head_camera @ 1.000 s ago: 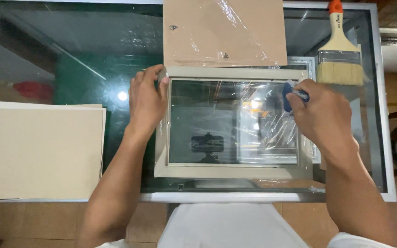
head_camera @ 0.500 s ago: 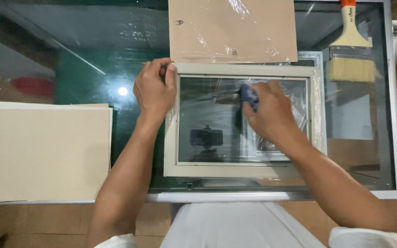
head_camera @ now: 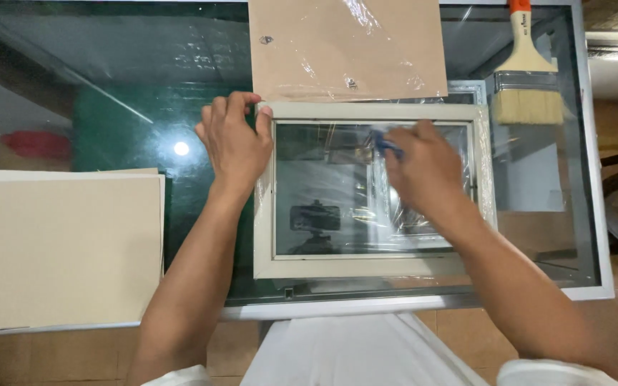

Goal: Cleaning and preparing a picture frame for assembly by brushing and wiping the glass.

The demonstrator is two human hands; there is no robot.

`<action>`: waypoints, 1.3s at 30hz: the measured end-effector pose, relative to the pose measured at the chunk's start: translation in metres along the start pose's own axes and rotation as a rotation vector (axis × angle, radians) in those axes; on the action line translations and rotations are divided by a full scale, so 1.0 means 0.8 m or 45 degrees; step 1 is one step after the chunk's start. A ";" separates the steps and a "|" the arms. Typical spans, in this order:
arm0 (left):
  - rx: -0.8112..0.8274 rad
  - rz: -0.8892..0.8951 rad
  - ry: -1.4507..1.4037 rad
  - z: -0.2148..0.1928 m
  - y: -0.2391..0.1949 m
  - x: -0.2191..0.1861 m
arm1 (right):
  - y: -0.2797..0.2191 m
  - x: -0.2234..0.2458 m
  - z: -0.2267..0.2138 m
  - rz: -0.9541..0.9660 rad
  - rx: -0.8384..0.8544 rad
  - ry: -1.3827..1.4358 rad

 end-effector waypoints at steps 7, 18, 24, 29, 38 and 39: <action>0.034 -0.012 -0.004 0.003 0.000 0.001 | -0.038 -0.103 -0.022 0.295 -0.055 -0.270; 0.062 -0.002 -0.086 -0.004 0.001 0.000 | 0.056 0.131 0.037 -0.380 0.001 0.211; 0.074 0.003 -0.046 -0.002 0.001 0.001 | 0.089 0.150 0.042 -0.620 0.097 0.124; 0.093 0.013 -0.017 -0.006 0.000 -0.003 | 0.038 0.159 0.018 -0.794 0.261 0.230; 0.111 0.007 -0.046 -0.009 0.000 -0.009 | -0.063 0.179 -0.007 -0.996 0.599 0.430; 0.112 0.010 -0.045 -0.009 0.002 -0.009 | -0.061 0.180 -0.009 -0.993 0.597 0.431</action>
Point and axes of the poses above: each hand's wrist, its own y-axis towards the middle knuckle, its own z-axis out of the palm, x = y × z, the point moved 3 cm from there along y, towards the middle knuckle, and after that the axes turned 1 degree about y, right-handed, at the moved point
